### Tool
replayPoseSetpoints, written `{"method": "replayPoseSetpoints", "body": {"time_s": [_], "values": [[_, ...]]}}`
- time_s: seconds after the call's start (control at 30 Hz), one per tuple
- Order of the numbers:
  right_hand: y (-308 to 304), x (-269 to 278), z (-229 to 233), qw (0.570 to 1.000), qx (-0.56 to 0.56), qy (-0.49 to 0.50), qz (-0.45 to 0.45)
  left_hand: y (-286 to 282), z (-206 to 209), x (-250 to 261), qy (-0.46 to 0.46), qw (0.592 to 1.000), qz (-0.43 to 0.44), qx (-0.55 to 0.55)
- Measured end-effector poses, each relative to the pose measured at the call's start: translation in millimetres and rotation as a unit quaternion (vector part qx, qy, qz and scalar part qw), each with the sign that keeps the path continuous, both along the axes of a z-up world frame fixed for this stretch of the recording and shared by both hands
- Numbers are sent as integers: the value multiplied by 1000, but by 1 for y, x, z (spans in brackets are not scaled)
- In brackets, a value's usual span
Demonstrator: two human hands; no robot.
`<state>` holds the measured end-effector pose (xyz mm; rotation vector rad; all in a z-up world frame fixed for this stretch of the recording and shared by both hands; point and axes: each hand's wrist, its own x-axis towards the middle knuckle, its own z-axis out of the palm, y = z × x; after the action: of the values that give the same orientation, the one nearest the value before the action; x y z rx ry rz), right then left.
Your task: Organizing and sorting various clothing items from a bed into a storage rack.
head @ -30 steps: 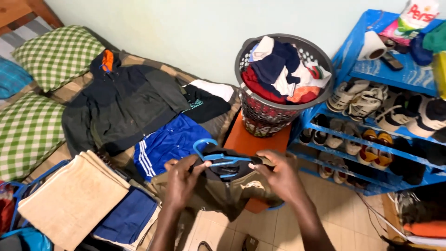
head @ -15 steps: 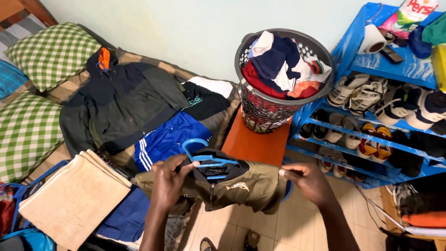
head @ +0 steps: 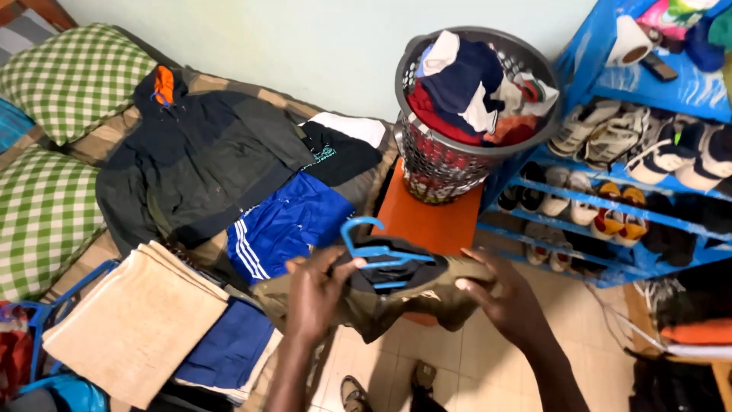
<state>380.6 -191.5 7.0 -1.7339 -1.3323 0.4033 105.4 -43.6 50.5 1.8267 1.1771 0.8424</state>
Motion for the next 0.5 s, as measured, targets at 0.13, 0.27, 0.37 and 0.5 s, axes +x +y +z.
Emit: {"method": "replayPoseSetpoints", "body": {"time_s": [0.13, 0.27, 0.37, 0.5], "values": [[-33, -1, -37, 986, -81, 48, -135, -7, -13, 6, 56, 997, -34, -39], [-67, 0, -7, 972, -97, 117, -181, -9, -5, 18, -22, 981, -164, -101], [-96, 11, 4, 959, -68, 184, -205, -6, -17, 20, -10, 967, -248, -58], [-143, 47, -12, 924, -60, 298, -233, -19, -52, 40, -8, 950, -301, 82]]}}
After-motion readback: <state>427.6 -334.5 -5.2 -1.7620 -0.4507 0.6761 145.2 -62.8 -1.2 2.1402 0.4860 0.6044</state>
